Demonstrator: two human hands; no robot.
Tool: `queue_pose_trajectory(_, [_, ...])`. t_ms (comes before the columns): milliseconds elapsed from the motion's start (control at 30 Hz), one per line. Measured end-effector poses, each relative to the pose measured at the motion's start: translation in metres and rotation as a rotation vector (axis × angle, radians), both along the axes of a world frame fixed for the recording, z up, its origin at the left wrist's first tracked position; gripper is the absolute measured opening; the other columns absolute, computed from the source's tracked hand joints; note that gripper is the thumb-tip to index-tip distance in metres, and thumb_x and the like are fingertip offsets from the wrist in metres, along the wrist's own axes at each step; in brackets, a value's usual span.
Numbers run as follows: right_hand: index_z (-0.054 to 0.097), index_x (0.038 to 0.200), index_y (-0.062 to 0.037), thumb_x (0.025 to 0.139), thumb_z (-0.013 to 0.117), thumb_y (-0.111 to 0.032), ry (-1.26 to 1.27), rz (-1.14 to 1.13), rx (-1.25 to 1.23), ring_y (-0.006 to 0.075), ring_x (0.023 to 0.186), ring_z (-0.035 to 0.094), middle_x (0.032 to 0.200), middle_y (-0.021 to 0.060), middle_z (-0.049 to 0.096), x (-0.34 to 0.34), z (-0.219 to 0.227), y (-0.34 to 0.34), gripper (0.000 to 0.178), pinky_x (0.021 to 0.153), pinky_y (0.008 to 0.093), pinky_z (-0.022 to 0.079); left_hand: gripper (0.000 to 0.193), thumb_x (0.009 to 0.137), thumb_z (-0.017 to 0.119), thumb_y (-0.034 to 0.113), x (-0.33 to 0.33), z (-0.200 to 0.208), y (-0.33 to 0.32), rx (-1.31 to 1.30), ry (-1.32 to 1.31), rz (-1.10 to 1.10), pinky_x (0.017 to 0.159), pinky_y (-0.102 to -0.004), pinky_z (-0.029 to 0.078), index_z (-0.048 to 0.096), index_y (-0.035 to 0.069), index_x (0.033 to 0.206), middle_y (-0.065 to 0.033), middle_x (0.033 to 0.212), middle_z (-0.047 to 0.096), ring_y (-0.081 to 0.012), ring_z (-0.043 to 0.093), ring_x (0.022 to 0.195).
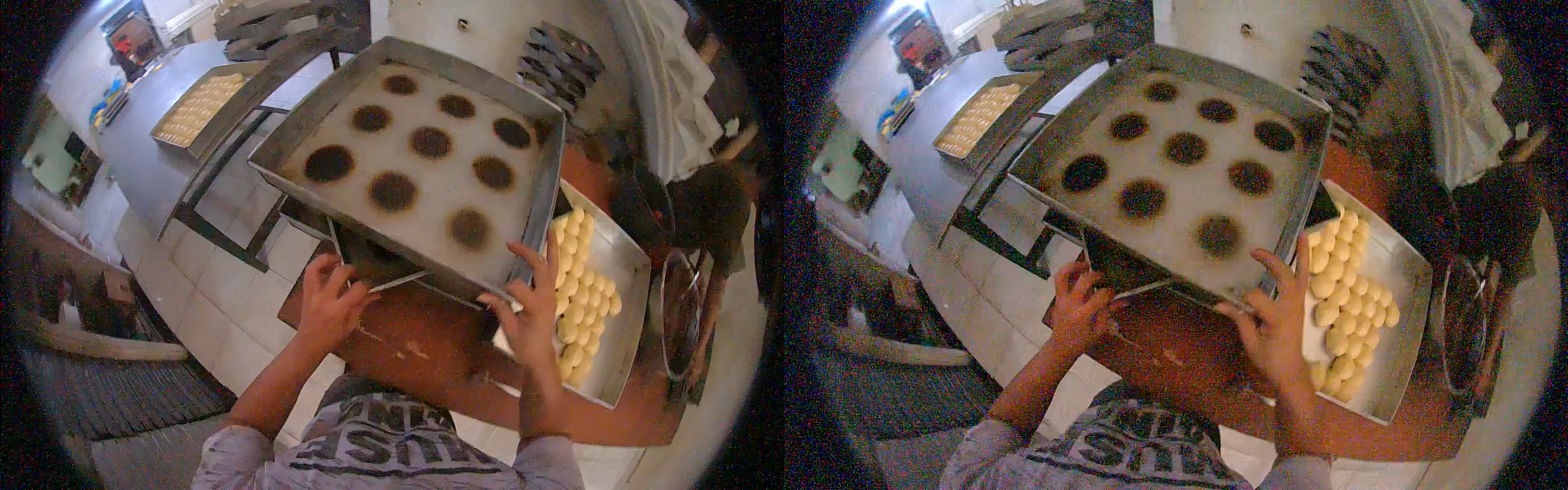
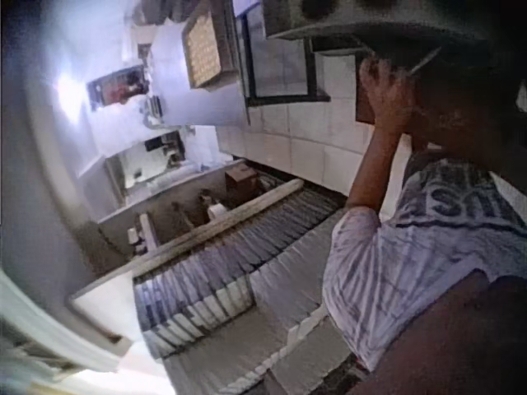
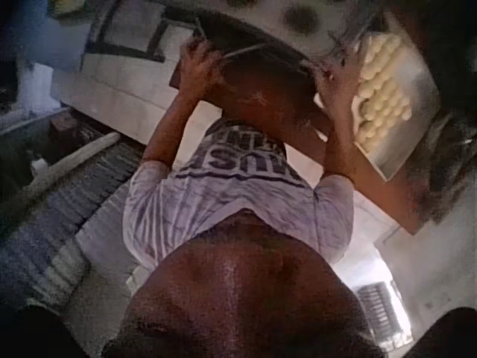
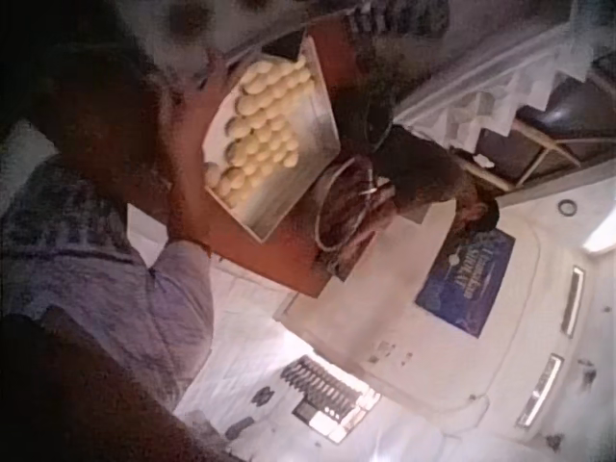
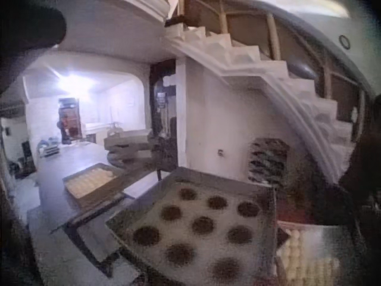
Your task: The person picks up dough balls from a tray, flattens them, adds a chocolate filling using a spoon, and then pinches the dough closed before placing them onto a baking tray.
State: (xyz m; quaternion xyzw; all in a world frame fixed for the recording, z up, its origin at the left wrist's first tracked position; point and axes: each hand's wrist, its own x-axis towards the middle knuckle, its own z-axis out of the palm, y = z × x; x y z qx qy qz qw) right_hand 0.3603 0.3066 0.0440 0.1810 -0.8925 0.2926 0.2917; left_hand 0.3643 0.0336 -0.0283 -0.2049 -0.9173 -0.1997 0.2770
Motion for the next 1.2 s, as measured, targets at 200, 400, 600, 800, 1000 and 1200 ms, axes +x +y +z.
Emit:
queue_pose_trajectory(200, [0.057,0.086,-0.0098,0.066,0.075,-0.015,0.03,0.11,0.041,0.0445,0.131,0.019,0.12,0.0137,0.053,-0.013,-0.012,0.028,0.028,0.103,0.0495,0.026,0.025,0.062,0.073,0.021,-0.018,-0.006,-0.01,-0.026,-0.013,-0.172,0.092,-0.0499,0.033,0.062,0.007,0.079,-0.0103,0.105,0.054,-0.0375,0.04,0.109])
queue_pose_trajectory(400, [0.055,0.106,-0.0085,0.073,0.069,-0.01,-0.016,-0.343,-0.28,0.0333,0.117,0.043,0.117,0.0149,0.052,0.038,-0.013,-0.004,0.036,0.095,0.0409,0.038,0.034,0.068,0.072,0.021,-0.013,0.002,-0.015,0.107,-0.074,-0.217,0.094,-0.0471,0.031,0.061,0.008,0.098,-0.0106,0.111,0.052,-0.0347,0.04,0.11])
queue_pose_trajectory(600, [0.057,0.101,-0.0048,0.07,0.062,-0.006,-0.524,-0.54,0.008,0.0305,0.103,0.05,0.108,0.0145,0.054,0.17,-0.1,0.026,0.032,0.081,0.041,0.045,0.028,0.072,0.069,0.011,0.024,-0.011,-0.031,0.168,-0.374,-0.725,0.079,-0.0405,0.044,0.061,0.006,0.098,-0.011,0.098,0.059,-0.0302,0.057,0.087])
queue_pose_trajectory(800, [0.056,0.107,-0.0064,0.072,0.057,-0.009,-0.677,-0.531,0.312,0.0341,0.106,0.049,0.114,0.0148,0.053,0.187,-0.122,0.051,0.034,0.084,0.0429,0.045,0.016,0.079,0.062,0.012,0.015,0.009,0.079,0.093,-0.456,-1.025,0.083,-0.0385,0.044,0.063,0.005,0.093,-0.0116,0.094,0.061,-0.0292,0.056,0.092])
queue_pose_trajectory(1000, [0.055,0.09,-0.0041,0.064,0.066,-0.014,-0.603,-0.495,0.222,0.0342,0.091,0.053,0.094,0.0149,0.052,0.182,-0.154,0.077,0.03,0.077,0.0427,0.046,0.024,0.077,0.058,0.008,-0.029,-0.022,0.232,0.008,-0.281,-1.049,0.084,-0.0401,0.043,0.062,0.005,0.1,-0.0116,0.096,0.06,-0.0299,0.054,0.092])
queue_pose_trajectory(1200, [0.054,0.098,-0.0026,0.073,0.057,-0.013,-0.703,-0.284,0.166,0.0346,0.088,0.056,0.099,0.0172,0.054,0.175,-0.152,0.094,0.028,0.075,0.0424,0.047,0.054,0.068,0.057,0.005,-0.059,-0.046,0.34,-0.358,-0.162,-0.782,0.087,-0.0448,0.041,0.052,0.015,0.121,-0.0083,0.108,0.056,-0.0304,0.047,0.104])
